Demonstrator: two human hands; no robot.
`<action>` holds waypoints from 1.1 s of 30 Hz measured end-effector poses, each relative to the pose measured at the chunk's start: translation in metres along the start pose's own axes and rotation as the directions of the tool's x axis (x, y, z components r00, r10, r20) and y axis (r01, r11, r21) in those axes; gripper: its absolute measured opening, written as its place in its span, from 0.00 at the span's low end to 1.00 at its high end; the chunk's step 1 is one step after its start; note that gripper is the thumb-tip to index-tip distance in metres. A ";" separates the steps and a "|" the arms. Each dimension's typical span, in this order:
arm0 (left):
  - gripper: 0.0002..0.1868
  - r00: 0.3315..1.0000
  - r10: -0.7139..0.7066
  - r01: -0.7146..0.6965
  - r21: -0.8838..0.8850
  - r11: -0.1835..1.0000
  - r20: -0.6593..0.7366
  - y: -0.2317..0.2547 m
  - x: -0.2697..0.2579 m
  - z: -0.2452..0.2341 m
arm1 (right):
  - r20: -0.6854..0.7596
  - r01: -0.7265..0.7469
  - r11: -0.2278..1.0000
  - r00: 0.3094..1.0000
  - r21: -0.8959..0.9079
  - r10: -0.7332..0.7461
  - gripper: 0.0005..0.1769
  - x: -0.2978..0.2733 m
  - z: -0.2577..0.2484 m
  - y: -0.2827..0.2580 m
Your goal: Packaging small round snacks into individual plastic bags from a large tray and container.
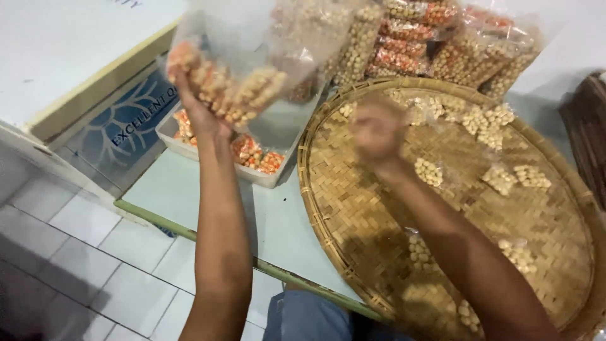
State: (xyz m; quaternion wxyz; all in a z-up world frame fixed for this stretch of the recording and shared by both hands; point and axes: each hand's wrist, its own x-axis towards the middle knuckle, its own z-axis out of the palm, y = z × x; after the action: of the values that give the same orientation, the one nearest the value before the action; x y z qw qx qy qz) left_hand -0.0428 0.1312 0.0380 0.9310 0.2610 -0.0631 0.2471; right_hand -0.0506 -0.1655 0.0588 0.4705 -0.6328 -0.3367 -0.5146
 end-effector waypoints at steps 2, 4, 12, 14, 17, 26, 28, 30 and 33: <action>0.47 0.981 0.022 -0.038 -0.082 0.996 -0.191 0.009 0.001 0.004 | 0.791 -0.212 0.946 0.520 -0.246 0.322 0.11 0.000 0.022 -0.029; 0.50 0.977 0.062 -0.074 -0.055 0.996 -0.206 0.010 0.009 -0.002 | 0.832 -0.260 0.927 0.421 -0.271 0.362 0.09 -0.007 0.054 -0.032; 0.53 0.984 0.046 -0.072 -0.146 0.987 -0.171 0.011 0.008 -0.020 | 0.804 -0.306 0.832 0.250 -0.463 0.539 0.31 -0.040 0.136 -0.042; 0.51 0.980 0.125 -0.138 -0.078 0.987 -0.152 0.009 0.010 -0.018 | 0.759 -0.265 0.769 0.164 -0.581 0.630 0.23 -0.043 0.144 -0.041; 0.55 0.984 0.073 -0.091 -0.108 0.990 -0.163 0.008 0.009 -0.013 | 0.751 -0.671 0.597 0.091 -0.439 0.654 0.13 -0.022 0.134 -0.050; 0.45 0.990 0.059 -0.087 -0.227 0.970 -0.127 0.007 0.006 -0.003 | 0.623 -0.983 0.057 0.156 0.175 0.767 0.32 -0.007 -0.013 -0.004; 0.46 0.990 0.017 -0.048 -0.214 0.976 -0.142 0.003 -0.001 0.012 | 0.578 -0.970 0.171 0.239 0.170 0.780 0.43 -0.014 -0.048 -0.004; 0.48 0.987 -0.029 -0.004 -0.202 0.979 -0.157 -0.005 -0.008 0.025 | 0.530 -0.947 0.282 0.321 0.155 0.785 0.54 -0.015 -0.082 -0.011; 0.48 0.989 -0.095 0.070 -0.208 0.976 -0.114 -0.019 -0.016 0.039 | 0.559 -0.827 0.561 0.461 -0.010 0.689 0.47 -0.012 -0.119 -0.031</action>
State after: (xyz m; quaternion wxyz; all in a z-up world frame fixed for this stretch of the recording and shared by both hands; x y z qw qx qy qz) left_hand -0.0466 0.0903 0.0592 0.9644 0.1509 -0.0193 0.2161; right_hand -0.1214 -0.2662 0.0583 0.6244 -0.7573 -0.1908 -0.0136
